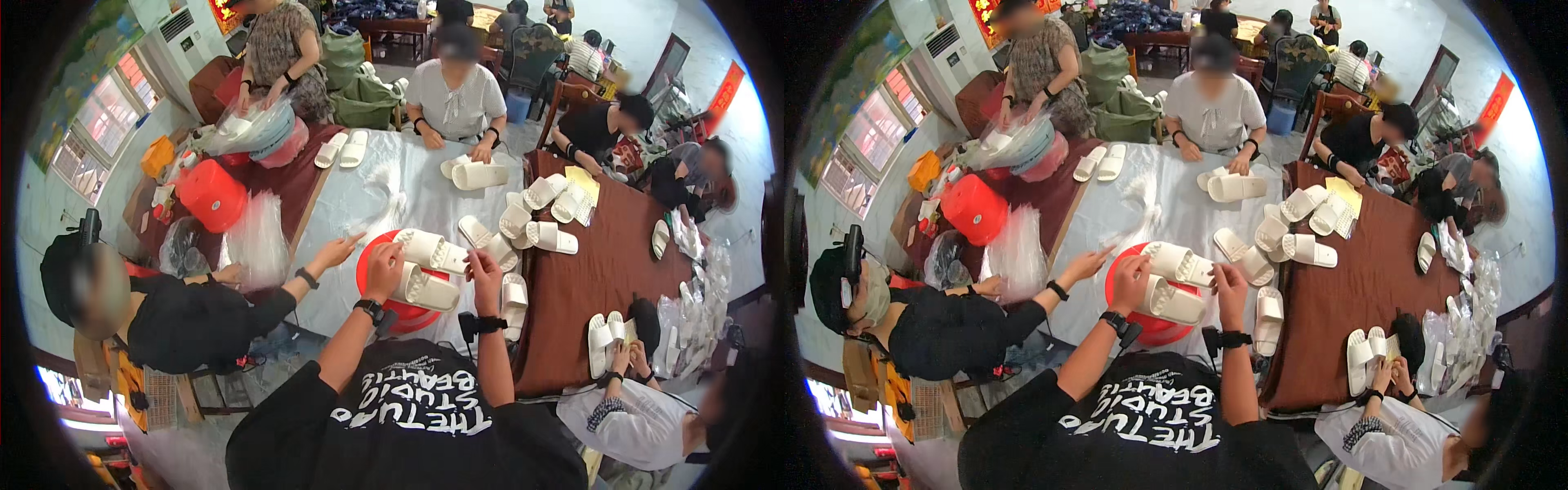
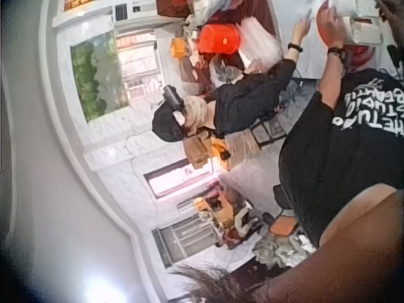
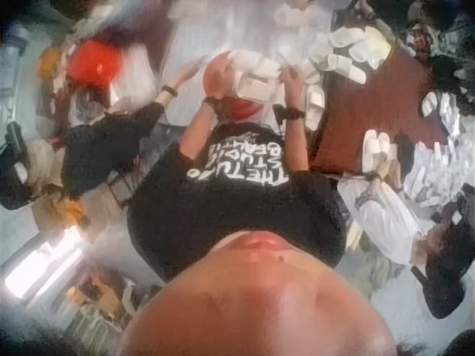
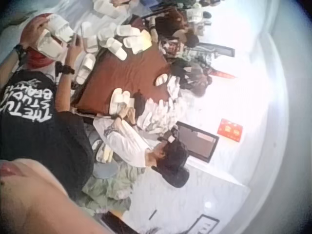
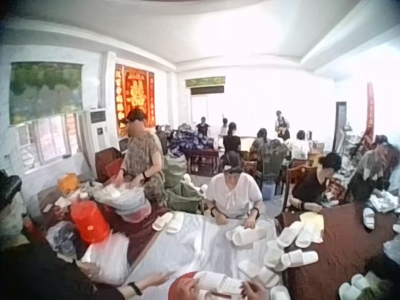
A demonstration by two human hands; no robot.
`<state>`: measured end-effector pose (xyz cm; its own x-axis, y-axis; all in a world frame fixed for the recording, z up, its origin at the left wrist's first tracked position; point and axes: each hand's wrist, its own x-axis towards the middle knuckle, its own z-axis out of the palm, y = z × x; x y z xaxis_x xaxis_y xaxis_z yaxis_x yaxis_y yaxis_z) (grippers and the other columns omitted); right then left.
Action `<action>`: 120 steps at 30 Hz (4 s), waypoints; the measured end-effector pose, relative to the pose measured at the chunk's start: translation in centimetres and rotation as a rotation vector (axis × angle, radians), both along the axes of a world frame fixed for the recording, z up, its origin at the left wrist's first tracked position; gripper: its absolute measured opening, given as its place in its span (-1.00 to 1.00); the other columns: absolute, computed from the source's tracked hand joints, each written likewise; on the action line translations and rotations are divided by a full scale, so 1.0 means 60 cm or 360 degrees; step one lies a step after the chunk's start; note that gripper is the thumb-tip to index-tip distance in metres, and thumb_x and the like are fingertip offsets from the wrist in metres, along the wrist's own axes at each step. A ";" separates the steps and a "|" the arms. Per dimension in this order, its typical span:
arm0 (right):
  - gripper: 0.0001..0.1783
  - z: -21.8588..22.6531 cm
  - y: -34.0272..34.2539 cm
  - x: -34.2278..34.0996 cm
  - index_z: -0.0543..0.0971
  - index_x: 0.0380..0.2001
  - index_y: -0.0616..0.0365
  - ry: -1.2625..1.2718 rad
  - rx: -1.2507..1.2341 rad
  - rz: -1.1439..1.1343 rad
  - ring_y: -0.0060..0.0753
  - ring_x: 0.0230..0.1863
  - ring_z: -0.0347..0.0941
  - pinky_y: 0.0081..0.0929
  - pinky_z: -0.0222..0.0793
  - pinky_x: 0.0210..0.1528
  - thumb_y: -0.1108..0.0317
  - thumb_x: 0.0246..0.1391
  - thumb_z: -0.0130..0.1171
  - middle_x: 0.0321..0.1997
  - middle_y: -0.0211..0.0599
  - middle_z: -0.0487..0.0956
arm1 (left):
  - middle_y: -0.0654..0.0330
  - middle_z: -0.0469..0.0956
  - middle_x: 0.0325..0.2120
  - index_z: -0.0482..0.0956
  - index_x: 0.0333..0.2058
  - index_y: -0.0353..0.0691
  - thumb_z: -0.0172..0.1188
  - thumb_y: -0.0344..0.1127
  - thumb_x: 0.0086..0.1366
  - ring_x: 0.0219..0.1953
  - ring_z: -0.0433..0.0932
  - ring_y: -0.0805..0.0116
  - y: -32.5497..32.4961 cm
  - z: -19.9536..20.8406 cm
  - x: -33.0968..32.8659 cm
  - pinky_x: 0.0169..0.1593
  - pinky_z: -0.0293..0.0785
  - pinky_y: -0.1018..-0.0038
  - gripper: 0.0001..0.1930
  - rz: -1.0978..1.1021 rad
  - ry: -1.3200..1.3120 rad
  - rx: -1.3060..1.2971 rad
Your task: Assembling white sandals by manually attaching straps to soles.
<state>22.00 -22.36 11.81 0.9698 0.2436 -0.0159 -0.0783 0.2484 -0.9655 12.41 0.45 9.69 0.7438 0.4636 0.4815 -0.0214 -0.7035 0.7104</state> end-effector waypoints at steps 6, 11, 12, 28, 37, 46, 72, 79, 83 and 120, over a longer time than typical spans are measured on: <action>-0.77 0.022 -0.026 0.007 0.65 -0.09 0.32 -0.0046 0.0245 -0.0042 -0.69 -0.45 0.37 -0.62 0.30 -0.40 0.39 0.35 0.14 -0.34 -0.42 0.58 | 0.04 0.68 -0.23 0.70 -0.19 -0.31 0.24 -0.35 0.33 -0.11 0.62 0.05 0.012 0.025 0.000 -0.01 0.53 0.26 -0.82 0.0176 -0.0142 0.0005; -0.73 0.029 -0.026 -0.002 0.64 -0.01 0.33 -0.0009 0.0344 0.0046 -0.68 -0.46 0.36 -0.64 0.27 -0.42 0.38 0.36 0.14 -0.34 -0.39 0.60 | 0.13 0.69 -0.21 0.68 -0.20 -0.32 0.29 -0.39 0.34 -0.11 0.65 0.34 0.027 0.002 -0.003 0.03 0.53 0.45 -0.86 0.0229 -0.0237 -0.0950; -0.73 0.030 -0.027 -0.006 0.64 -0.01 0.33 -0.0002 0.0347 0.0055 -0.68 -0.46 0.36 -0.64 0.27 -0.42 0.38 0.36 0.14 -0.34 -0.39 0.60 | 0.14 0.68 -0.21 0.66 -0.20 -0.33 0.28 -0.41 0.35 -0.11 0.64 0.40 0.034 -0.008 -0.008 0.04 0.53 0.49 -0.88 0.0165 -0.0404 -0.1270; -0.84 0.021 0.025 -0.034 0.72 -0.37 0.24 -0.0877 -0.1021 0.0641 -0.41 -0.55 0.49 -0.46 0.40 -0.42 0.35 0.05 0.39 -0.50 -0.20 0.65 | 0.25 0.57 -0.21 0.35 0.23 -0.23 0.08 -0.50 0.43 -0.33 0.42 0.55 0.085 -0.006 -0.051 -0.20 0.39 0.58 -0.59 -0.0257 -0.0211 -0.1646; -0.85 -0.005 0.087 -0.057 0.76 -0.37 0.10 -0.1066 -0.1210 0.0712 -0.02 -0.44 0.60 -0.24 0.49 -0.32 0.34 -0.07 0.38 -0.45 -0.08 0.66 | 0.18 0.41 -0.56 0.62 -0.26 -0.29 0.13 -0.55 0.15 -0.46 0.41 0.32 0.071 0.003 -0.085 -0.29 0.38 0.41 -0.82 -0.0321 0.0337 -0.0162; -0.75 -0.045 0.114 -0.058 0.75 -0.31 0.12 -0.0923 -0.1102 0.0721 0.06 -0.46 0.61 -0.24 0.51 -0.33 0.38 -0.15 0.33 -0.45 0.07 0.63 | 0.12 0.58 -0.46 0.68 -0.17 -0.30 0.27 -0.49 0.09 -0.42 0.45 0.24 0.083 -0.022 -0.087 -0.27 0.42 0.34 -0.72 -0.0534 0.0604 -0.0483; -0.70 -0.053 0.127 -0.053 0.71 -0.33 0.24 -0.0706 -0.1119 0.0720 -0.09 -0.49 0.64 -0.29 0.49 -0.37 0.26 -0.12 0.35 -0.51 0.08 0.61 | 0.19 0.57 -0.58 0.74 -0.31 -0.17 0.29 -0.37 0.12 -0.42 0.43 0.23 0.082 -0.030 -0.083 -0.29 0.37 0.31 -0.85 -0.0549 0.0533 -0.0156; -0.73 -0.060 0.124 -0.055 0.71 -0.28 0.26 -0.0771 -0.1051 0.0657 -0.30 -0.55 0.60 -0.37 0.49 -0.40 0.35 -0.06 0.28 -0.55 -0.01 0.64 | 0.07 0.56 -0.49 0.63 -0.27 -0.32 0.25 -0.39 0.23 -0.42 0.47 0.21 0.066 -0.030 -0.082 -0.28 0.40 0.30 -0.86 -0.0459 0.0301 0.0024; -0.78 -0.050 0.096 -0.058 0.72 -0.25 0.37 -0.0489 -0.0856 0.0698 -0.58 -0.55 0.55 -0.56 0.46 -0.45 0.52 0.04 0.19 -0.59 -0.28 0.65 | 0.02 0.59 -0.44 0.58 -0.32 -0.36 0.24 -0.39 0.28 -0.31 0.58 0.15 0.049 -0.015 -0.083 -0.20 0.47 0.29 -0.87 -0.0311 0.0454 -0.0353; -0.87 -0.014 0.185 -0.108 0.71 -0.31 0.18 -0.0798 -0.0604 0.0490 -0.22 -0.25 0.51 -0.32 0.42 -0.17 0.41 0.04 0.39 -0.38 -0.19 0.57 | 0.38 0.32 -0.30 0.29 0.08 -0.19 -0.10 -0.17 0.58 -0.23 0.27 0.63 0.037 -0.006 -0.097 -0.07 0.27 0.60 -0.74 -0.0429 -0.0026 -0.1301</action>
<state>15.52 -11.27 10.99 0.7701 0.5748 0.2767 0.3864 -0.0753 -0.9192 6.58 2.67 9.34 0.8742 0.4780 0.0852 -0.1290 0.0595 0.9899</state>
